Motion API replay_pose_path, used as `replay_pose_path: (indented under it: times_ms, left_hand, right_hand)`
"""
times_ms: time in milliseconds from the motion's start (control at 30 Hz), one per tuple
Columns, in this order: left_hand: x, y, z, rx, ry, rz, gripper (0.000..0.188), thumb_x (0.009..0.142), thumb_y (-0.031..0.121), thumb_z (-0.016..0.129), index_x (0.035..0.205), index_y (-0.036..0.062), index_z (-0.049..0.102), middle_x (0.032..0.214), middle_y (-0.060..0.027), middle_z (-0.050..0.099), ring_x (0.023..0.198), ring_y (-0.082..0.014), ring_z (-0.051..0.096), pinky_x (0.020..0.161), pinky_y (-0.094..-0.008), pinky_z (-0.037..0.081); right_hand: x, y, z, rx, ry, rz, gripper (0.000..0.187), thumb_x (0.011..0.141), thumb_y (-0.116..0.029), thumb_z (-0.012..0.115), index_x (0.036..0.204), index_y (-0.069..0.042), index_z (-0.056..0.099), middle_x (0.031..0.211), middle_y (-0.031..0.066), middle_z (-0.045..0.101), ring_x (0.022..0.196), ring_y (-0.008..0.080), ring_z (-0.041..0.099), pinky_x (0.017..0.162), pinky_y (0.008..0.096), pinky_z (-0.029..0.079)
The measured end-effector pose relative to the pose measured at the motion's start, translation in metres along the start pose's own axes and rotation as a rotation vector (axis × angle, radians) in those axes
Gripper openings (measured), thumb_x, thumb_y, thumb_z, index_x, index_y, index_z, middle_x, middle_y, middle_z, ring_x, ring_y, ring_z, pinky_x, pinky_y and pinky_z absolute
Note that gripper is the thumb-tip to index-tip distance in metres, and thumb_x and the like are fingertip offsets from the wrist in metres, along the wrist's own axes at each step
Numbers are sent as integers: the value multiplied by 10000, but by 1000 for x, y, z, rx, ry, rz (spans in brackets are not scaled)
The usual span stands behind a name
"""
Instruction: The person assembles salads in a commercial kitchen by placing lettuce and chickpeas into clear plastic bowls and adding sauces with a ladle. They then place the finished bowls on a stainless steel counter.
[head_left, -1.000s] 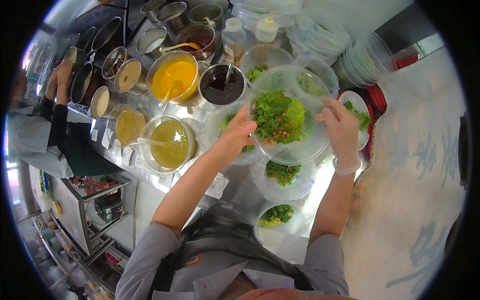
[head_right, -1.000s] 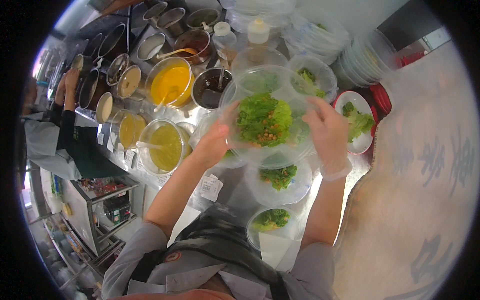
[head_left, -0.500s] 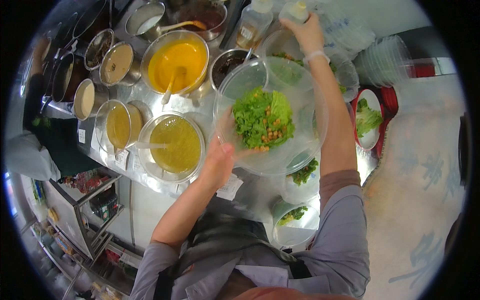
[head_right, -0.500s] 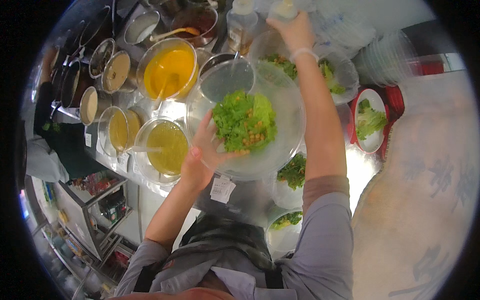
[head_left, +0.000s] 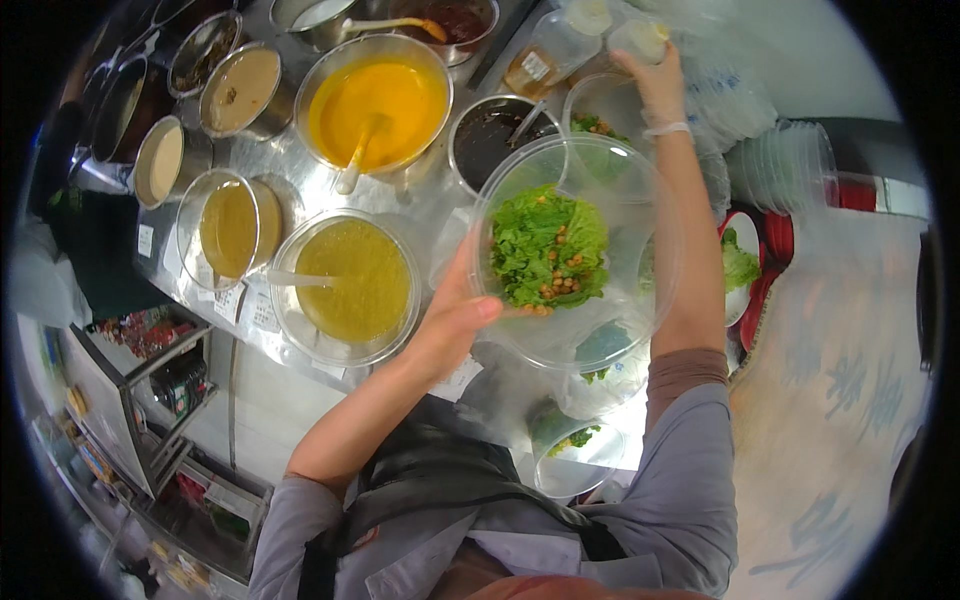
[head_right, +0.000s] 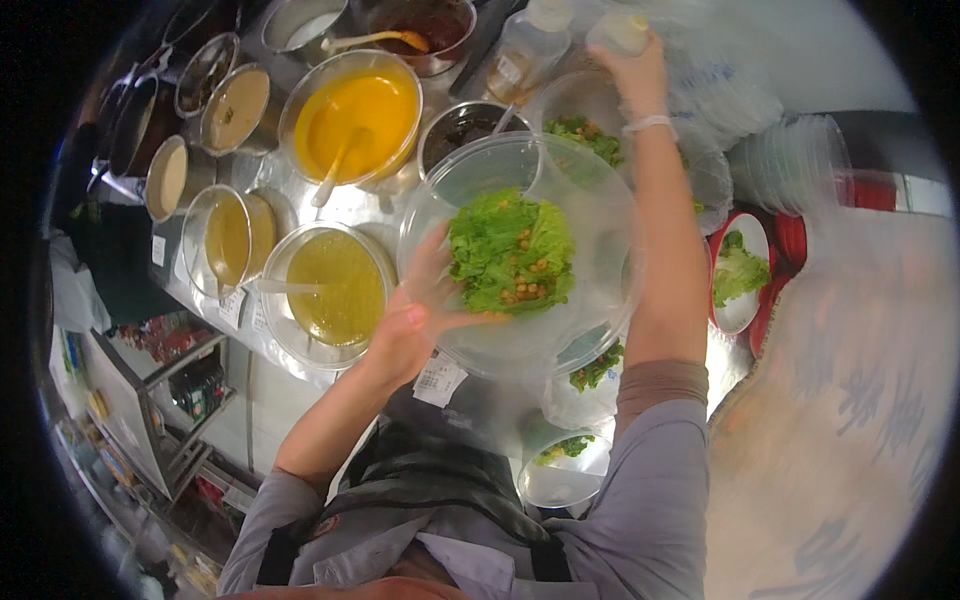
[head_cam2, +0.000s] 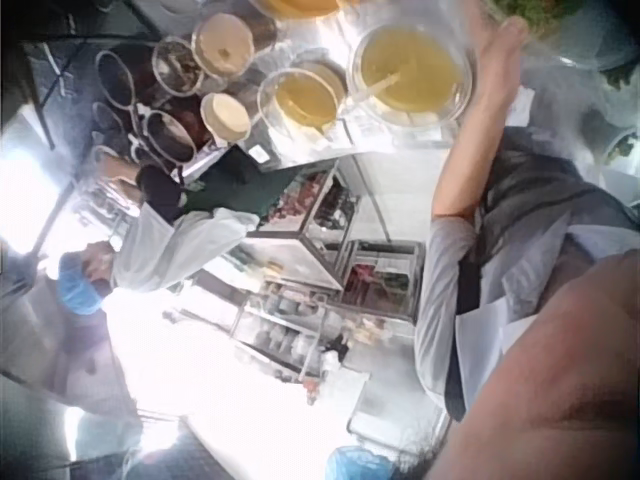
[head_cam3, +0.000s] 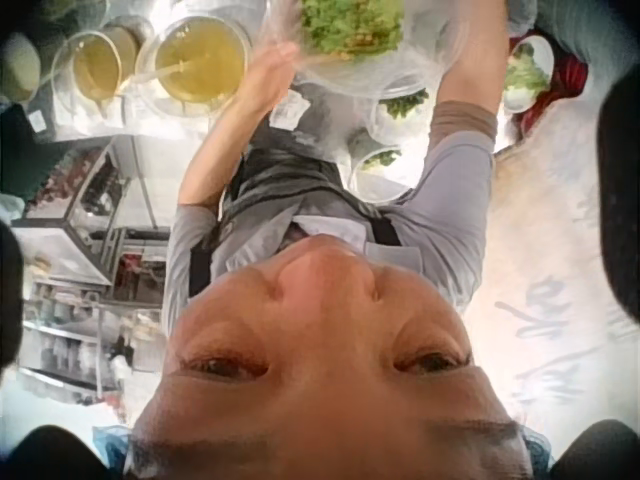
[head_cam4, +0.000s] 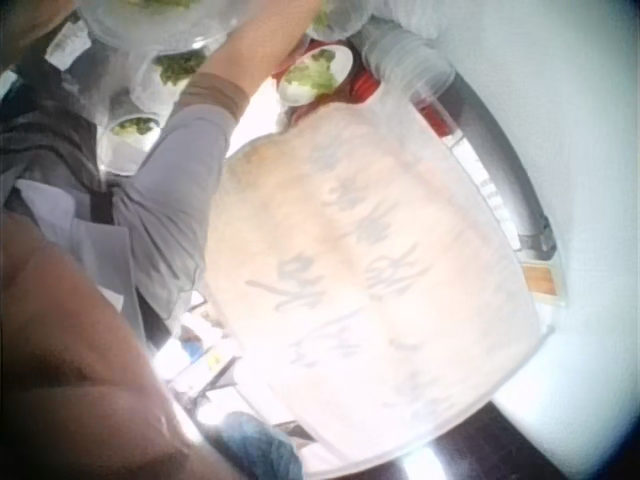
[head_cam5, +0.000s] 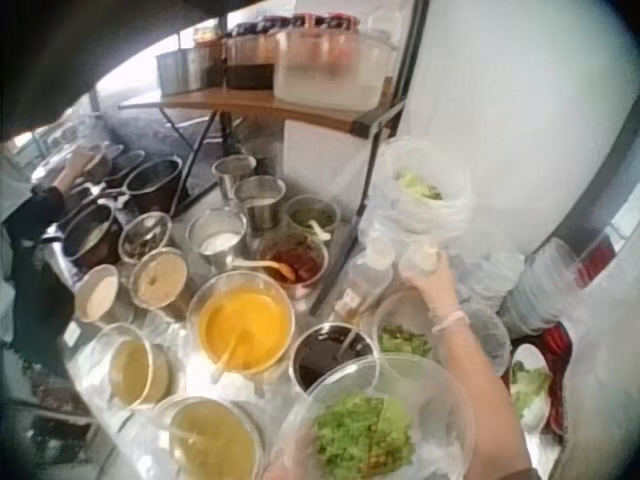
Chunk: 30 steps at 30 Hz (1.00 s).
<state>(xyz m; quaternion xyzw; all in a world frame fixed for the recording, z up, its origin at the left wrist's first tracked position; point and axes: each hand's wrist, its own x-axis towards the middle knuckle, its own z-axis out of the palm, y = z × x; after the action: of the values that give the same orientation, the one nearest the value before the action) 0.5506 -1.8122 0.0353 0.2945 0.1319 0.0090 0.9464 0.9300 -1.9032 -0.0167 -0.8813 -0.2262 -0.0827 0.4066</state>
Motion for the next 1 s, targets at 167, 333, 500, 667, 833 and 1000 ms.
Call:
replay_pose_path:
  times_ms: [167,333,500,667,833,1000]
  left_hand:
    - [-4,-9,-8,8,37,19,1086,681,473,706,1490,102,83,1484,-155,194,1350,-341,270,1006,-548,376]
    - [-14,-14,-20,-74,38,9,1031,702,299,711,1497,89,88,1473,-98,229,1361,-247,260,1083,-395,294]
    - [-19,-19,-27,-91,40,17,974,732,249,669,1497,91,87,1479,-99,227,1347,-244,297,1073,-387,308]
    - [-23,-8,-19,-59,39,73,892,788,219,615,1492,97,82,1453,-115,292,1306,-267,375,1024,-412,389]
    - [-31,7,8,-1,74,157,811,831,247,593,1471,90,122,1391,-128,384,1214,-298,485,972,-447,454]
    - [-29,9,29,87,129,218,823,838,268,609,1469,86,113,1355,-159,418,1172,-285,519,970,-424,442]
  right_hand:
    - [-25,-52,-44,-275,-90,227,898,616,-461,809,1275,42,464,1111,181,633,1029,278,603,871,349,467]
    - [-47,-61,18,79,-130,-88,770,662,-464,776,1197,30,526,1065,163,649,969,258,627,830,350,481]
    - [-39,-63,45,-161,-209,-135,697,684,-432,790,1143,24,530,1028,119,651,931,197,629,808,325,485]
    - [-60,-110,6,374,-169,-151,419,734,-87,724,1118,-14,574,1039,97,643,945,208,608,800,350,492]
    - [-65,-167,-91,696,-53,-558,404,777,-23,663,1167,-2,560,1117,91,615,1019,201,595,866,340,479]
    - [-89,-211,-189,732,-270,-318,622,729,-333,745,1198,0,509,1040,137,632,911,238,629,802,346,493]
